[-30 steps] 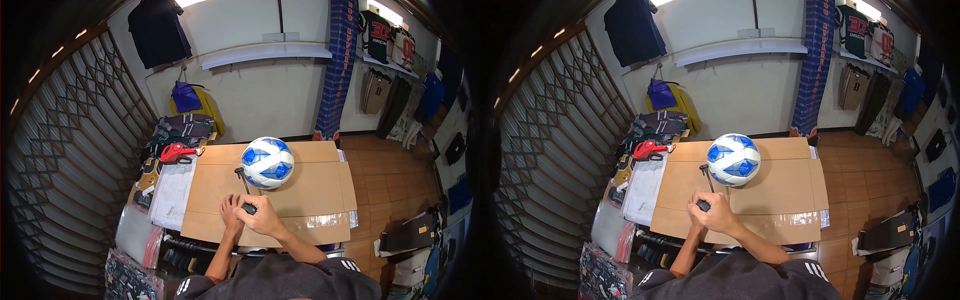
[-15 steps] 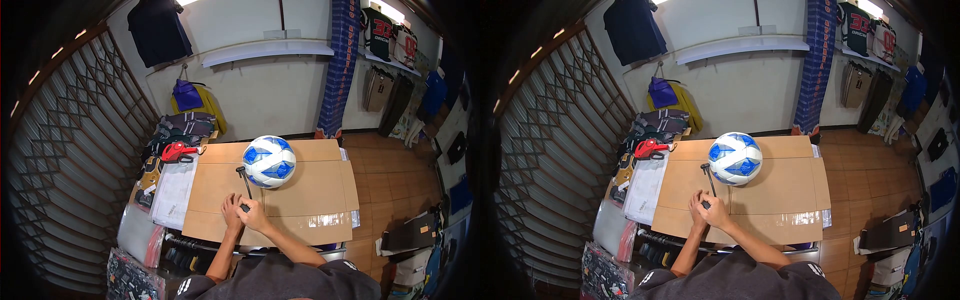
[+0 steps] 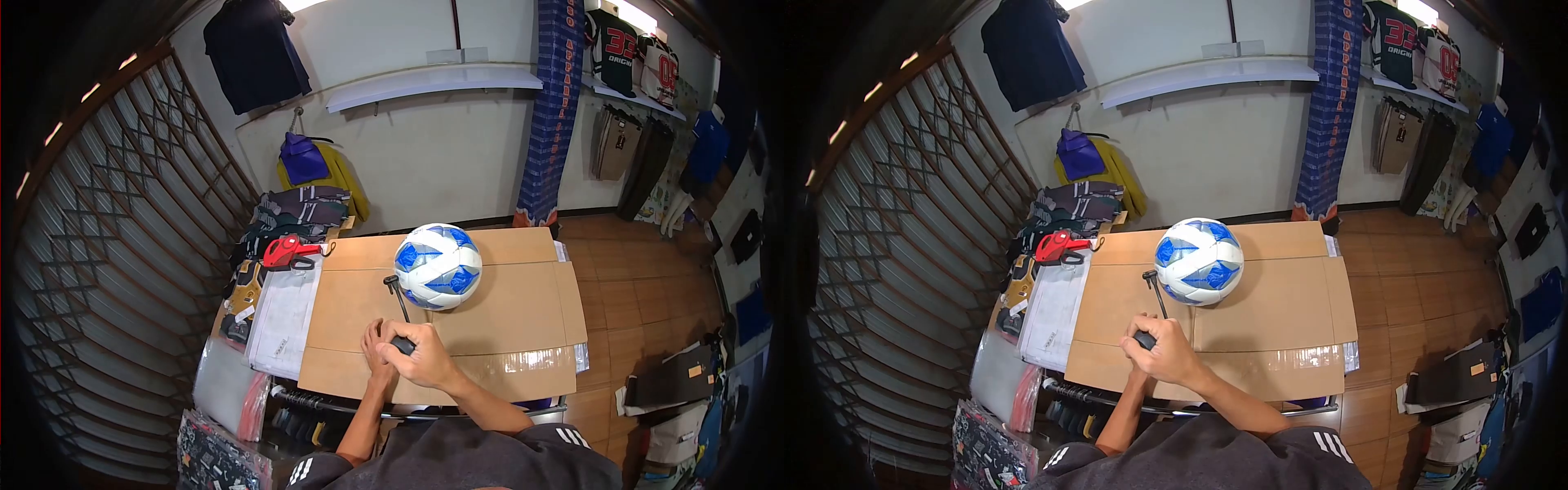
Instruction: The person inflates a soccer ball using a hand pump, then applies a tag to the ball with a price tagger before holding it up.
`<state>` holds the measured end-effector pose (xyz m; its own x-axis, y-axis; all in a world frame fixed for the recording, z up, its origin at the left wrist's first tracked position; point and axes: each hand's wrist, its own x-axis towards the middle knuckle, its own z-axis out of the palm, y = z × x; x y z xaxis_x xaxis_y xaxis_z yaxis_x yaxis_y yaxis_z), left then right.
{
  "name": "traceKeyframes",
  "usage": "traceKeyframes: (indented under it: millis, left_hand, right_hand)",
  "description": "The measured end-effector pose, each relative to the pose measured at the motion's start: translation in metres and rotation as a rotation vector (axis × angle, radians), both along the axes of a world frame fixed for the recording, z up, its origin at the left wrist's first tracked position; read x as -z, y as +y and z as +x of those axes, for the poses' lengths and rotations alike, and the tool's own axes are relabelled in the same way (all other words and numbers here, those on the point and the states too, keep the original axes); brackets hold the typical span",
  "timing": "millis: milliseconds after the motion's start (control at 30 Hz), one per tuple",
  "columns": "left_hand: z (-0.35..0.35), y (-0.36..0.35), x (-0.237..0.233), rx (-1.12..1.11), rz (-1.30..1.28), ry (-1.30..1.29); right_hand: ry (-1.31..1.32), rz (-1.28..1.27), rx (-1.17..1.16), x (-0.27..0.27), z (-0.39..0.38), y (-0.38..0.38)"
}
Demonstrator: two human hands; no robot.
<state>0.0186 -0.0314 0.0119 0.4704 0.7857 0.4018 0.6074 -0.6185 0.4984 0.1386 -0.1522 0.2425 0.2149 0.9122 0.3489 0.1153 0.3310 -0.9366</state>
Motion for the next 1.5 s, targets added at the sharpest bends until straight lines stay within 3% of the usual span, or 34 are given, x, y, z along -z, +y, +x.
traceKeyframes:
  millis: [200,400,667,900,1100,1367,1500]
  left_hand:
    - [0.003,0.003,0.013,-0.037,0.021,-0.017]
    - [0.002,0.004,0.009,-0.024,0.002,0.004]
    - [0.000,0.005,0.013,-0.003,0.062,-0.047]
    - [0.002,-0.004,-0.011,-0.011,0.027,0.014]
    - [0.000,0.004,0.007,0.005,-0.111,-0.080]
    - [0.001,0.004,0.011,-0.023,-0.008,-0.012]
    - [0.000,0.006,0.015,-0.019,0.037,0.014]
  right_hand:
    - [0.085,-0.005,0.068,0.061,-0.006,0.034]
    - [-0.028,-0.067,0.124,0.122,-0.012,0.046]
    - [-0.080,-0.085,0.113,0.112,-0.015,0.034]
    - [-0.007,0.028,0.017,-0.005,-0.005,-0.009]
    - [0.111,0.025,0.104,0.051,-0.007,0.027]
    - [0.017,-0.054,0.172,0.129,-0.013,0.049]
    - [0.006,-0.064,0.188,0.125,-0.015,0.045]
